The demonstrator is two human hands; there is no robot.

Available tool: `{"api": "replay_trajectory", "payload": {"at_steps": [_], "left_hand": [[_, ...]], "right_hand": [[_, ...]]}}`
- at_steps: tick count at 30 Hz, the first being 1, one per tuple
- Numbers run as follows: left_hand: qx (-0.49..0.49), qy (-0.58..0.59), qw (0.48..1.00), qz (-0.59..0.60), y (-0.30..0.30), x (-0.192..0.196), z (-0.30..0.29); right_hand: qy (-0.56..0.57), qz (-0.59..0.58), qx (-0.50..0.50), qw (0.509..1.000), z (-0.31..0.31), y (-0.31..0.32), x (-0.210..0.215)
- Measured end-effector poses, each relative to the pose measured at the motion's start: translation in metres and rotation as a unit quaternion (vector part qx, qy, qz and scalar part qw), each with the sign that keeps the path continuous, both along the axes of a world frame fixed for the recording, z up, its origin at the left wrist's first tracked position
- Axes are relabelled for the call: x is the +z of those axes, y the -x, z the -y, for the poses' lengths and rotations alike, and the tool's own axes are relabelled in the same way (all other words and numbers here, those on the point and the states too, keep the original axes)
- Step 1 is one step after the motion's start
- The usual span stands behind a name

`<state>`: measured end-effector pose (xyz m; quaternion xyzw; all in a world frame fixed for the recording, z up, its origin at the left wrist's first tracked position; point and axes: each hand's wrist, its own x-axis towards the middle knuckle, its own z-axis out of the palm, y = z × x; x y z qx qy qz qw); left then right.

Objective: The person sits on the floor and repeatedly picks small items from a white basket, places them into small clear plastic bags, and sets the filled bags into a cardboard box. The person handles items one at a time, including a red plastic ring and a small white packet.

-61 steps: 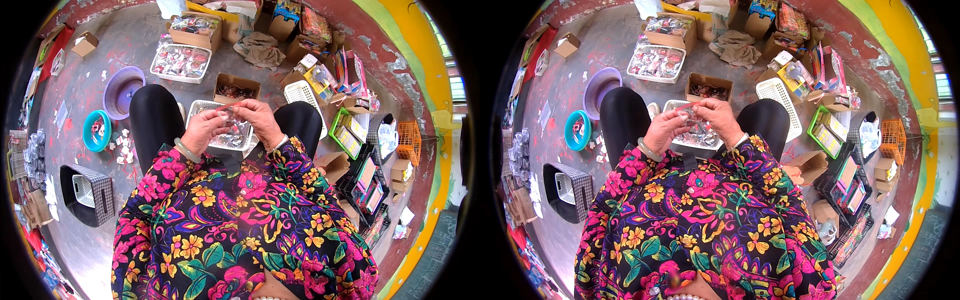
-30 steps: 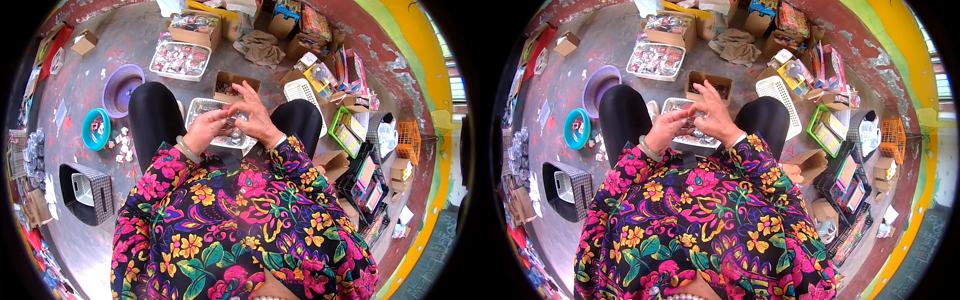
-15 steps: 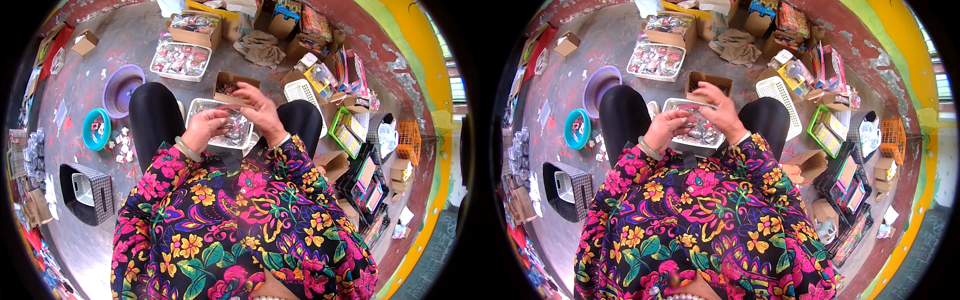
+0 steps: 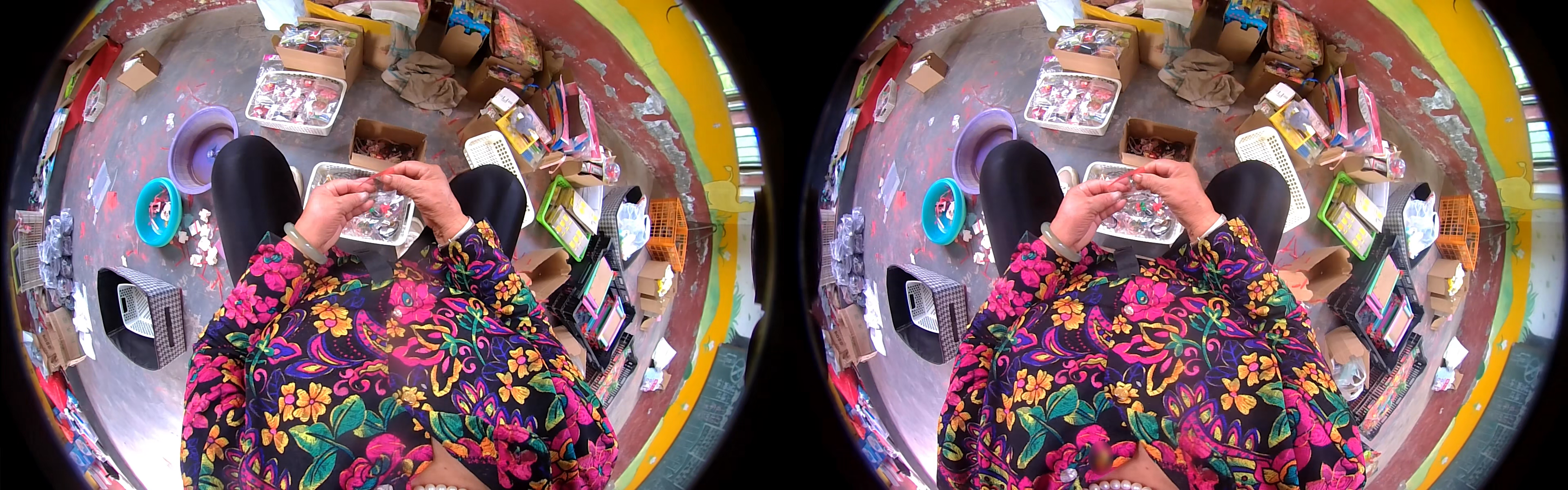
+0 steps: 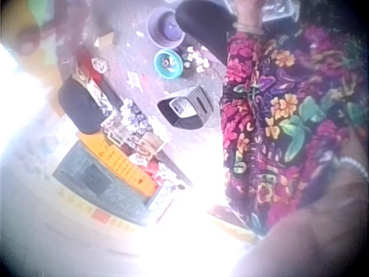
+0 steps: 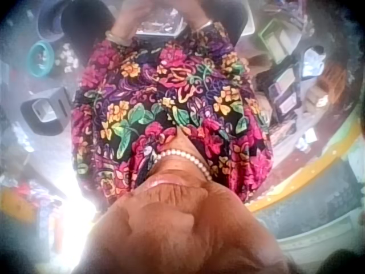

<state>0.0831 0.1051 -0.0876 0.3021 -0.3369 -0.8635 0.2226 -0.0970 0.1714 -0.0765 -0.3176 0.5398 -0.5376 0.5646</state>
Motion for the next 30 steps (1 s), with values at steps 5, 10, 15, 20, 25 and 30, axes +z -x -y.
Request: {"api": "replay_trajectory", "payload": {"at_steps": [5,10,15,20,25,30], "left_hand": [[0.009,-0.016,1.000,-0.022,-0.001,0.002,0.000],[0.004,-0.029,0.999,-0.021,-0.002,0.006,0.002],[0.004,-0.025,1.000,-0.017,0.000,0.008,0.002],[0.015,0.004,0.999,0.041,-0.001,-0.005,0.002],[-0.029,0.043,0.998,0.040,0.004,-0.015,-0.001],[-0.048,0.079,0.995,0.035,0.006,-0.017,-0.004]], "right_hand": [[0.022,0.027,-0.008,0.999,-0.002,-0.001,0.002],[0.019,0.012,-0.007,1.000,0.000,-0.002,0.000],[0.002,-0.020,-0.017,1.000,-0.001,0.002,-0.004],[0.273,-0.527,-0.089,0.800,-0.003,-0.014,0.019],[0.330,-0.608,0.007,0.722,-0.002,-0.026,0.015],[0.322,-0.663,0.010,0.676,-0.002,-0.031,0.009]]}}
